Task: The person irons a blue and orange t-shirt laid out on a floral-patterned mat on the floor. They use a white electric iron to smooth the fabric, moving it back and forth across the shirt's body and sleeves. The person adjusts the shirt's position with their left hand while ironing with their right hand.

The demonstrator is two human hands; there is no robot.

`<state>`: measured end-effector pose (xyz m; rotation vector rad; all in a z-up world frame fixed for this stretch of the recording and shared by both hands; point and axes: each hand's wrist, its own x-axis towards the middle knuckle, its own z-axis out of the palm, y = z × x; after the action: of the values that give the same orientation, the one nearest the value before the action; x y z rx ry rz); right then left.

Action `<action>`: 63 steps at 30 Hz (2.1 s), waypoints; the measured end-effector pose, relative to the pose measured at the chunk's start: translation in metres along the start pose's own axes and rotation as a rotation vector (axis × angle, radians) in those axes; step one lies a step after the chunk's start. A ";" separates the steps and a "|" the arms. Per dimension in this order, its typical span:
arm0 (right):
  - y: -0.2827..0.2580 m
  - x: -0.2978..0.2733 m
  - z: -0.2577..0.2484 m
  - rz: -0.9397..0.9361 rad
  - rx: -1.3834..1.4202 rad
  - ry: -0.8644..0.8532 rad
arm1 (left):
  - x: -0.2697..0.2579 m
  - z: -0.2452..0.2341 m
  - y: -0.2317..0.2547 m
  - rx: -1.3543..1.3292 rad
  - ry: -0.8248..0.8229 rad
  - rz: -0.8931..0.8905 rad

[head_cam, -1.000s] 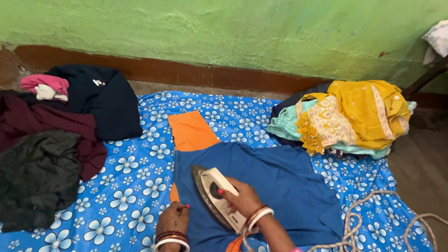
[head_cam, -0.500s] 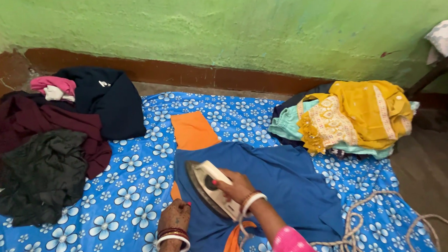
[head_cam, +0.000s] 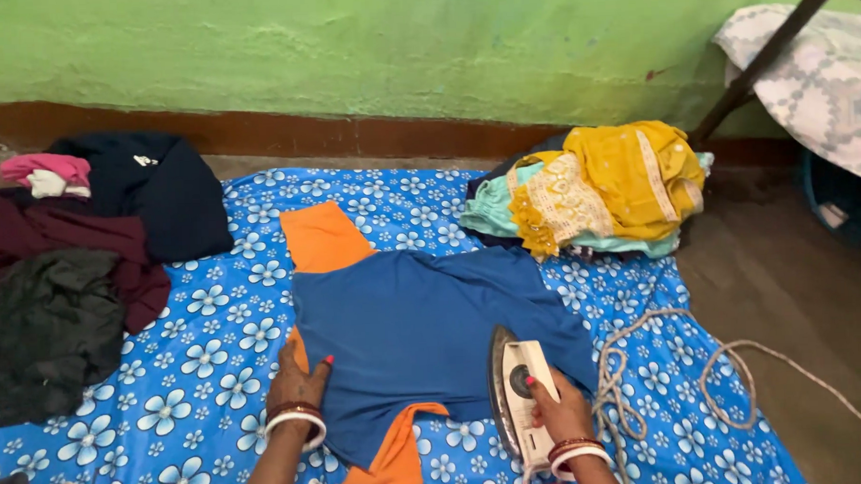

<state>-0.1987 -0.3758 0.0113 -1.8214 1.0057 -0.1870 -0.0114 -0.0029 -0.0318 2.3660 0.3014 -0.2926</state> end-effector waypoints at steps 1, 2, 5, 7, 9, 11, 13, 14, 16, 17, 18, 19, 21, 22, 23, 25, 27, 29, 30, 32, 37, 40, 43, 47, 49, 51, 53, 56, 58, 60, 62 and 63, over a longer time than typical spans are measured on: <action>0.000 -0.002 -0.001 -0.003 0.012 -0.001 | 0.002 0.000 0.003 -0.002 -0.038 -0.050; 0.000 -0.003 0.000 -0.006 0.025 -0.003 | 0.006 0.001 0.004 0.029 -0.036 -0.054; -0.005 -0.005 -0.002 -0.026 0.054 -0.013 | 0.043 0.011 0.015 0.130 -0.014 0.005; -0.007 -0.009 -0.004 -0.012 0.068 -0.018 | 0.079 0.016 0.030 0.210 0.026 0.118; -0.013 -0.009 -0.004 0.026 0.084 -0.021 | 0.110 0.013 0.051 0.287 0.068 0.222; -0.018 -0.012 -0.004 0.028 0.106 -0.016 | 0.142 0.008 0.094 0.091 0.096 0.264; -0.022 -0.015 -0.005 0.042 0.106 -0.015 | 0.161 0.017 0.128 0.032 0.065 0.318; -0.024 -0.016 -0.005 0.056 0.096 -0.018 | 0.165 0.028 0.138 -0.039 0.057 0.406; -0.027 -0.015 -0.006 0.069 0.092 -0.021 | 0.159 0.052 0.138 -0.052 0.107 0.664; -0.027 -0.015 -0.007 0.072 0.095 -0.024 | 0.152 0.060 0.132 -0.056 0.129 0.793; -0.026 -0.014 -0.008 0.074 0.098 -0.027 | 0.138 0.063 0.117 0.007 0.037 0.721; -0.024 -0.014 -0.008 0.069 0.112 -0.033 | 0.118 0.065 0.095 0.069 -0.054 0.648; -0.020 -0.012 -0.008 0.054 0.140 -0.046 | 0.072 0.062 0.059 0.213 -0.043 0.594; -0.020 -0.009 -0.008 0.035 0.165 -0.051 | 0.048 0.057 0.042 0.213 -0.036 0.523; -0.019 -0.009 -0.009 0.019 0.183 -0.062 | 0.023 0.051 0.028 0.245 0.014 0.477; -0.022 -0.012 -0.006 0.011 0.180 -0.084 | -0.019 0.043 0.017 0.332 0.070 0.417; -0.028 -0.015 -0.005 0.027 0.136 -0.106 | -0.042 0.036 0.016 0.441 0.082 0.388; -0.037 -0.020 -0.001 -0.031 0.200 -0.145 | -0.040 0.026 0.016 0.287 -0.016 0.323; -0.042 -0.023 0.001 -0.060 0.234 -0.165 | -0.037 0.023 0.014 0.210 -0.064 0.293; -0.052 -0.028 0.003 -0.085 0.248 -0.204 | -0.021 0.019 0.008 -0.076 -0.006 0.092; -0.069 -0.045 0.012 -0.105 0.244 -0.248 | 0.002 0.007 -0.044 -0.248 -0.104 -0.003; -0.076 -0.053 0.015 -0.118 0.241 -0.284 | -0.002 0.002 -0.063 -0.130 -0.393 0.016; -0.081 -0.058 0.020 -0.141 0.253 -0.317 | -0.003 0.004 -0.072 -0.287 -0.368 0.113; -0.081 -0.060 0.022 -0.138 0.239 -0.311 | -0.008 -0.010 -0.057 -0.755 -0.310 0.083; -0.082 -0.062 0.023 -0.143 0.231 -0.302 | -0.016 -0.019 -0.056 -0.759 -0.313 -0.069; -0.082 -0.066 0.022 -0.151 0.213 -0.301 | -0.021 -0.021 -0.069 -0.622 -0.301 -0.257; -0.082 -0.068 0.025 -0.143 0.187 -0.302 | -0.010 -0.023 -0.089 -0.397 -0.291 -0.205; -0.081 -0.073 0.031 -0.130 0.156 -0.322 | 0.001 -0.019 -0.112 0.006 -0.353 -0.103; -0.083 -0.075 0.039 -0.132 0.147 -0.353 | 0.002 -0.022 -0.113 0.181 -0.400 -0.046; -0.082 -0.077 0.050 -0.139 0.145 -0.392 | -0.006 -0.027 -0.109 0.241 -0.439 -0.012; -0.080 -0.076 0.065 -0.182 0.165 -0.452 | -0.014 -0.032 -0.104 0.366 -0.467 -0.020; -0.079 -0.077 0.074 -0.203 0.176 -0.488 | -0.017 -0.034 -0.102 0.424 -0.472 -0.034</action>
<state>-0.1652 -0.2585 0.0641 -1.6910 0.4497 0.0470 -0.0531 0.0912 -0.0674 2.6022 0.0537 -0.9952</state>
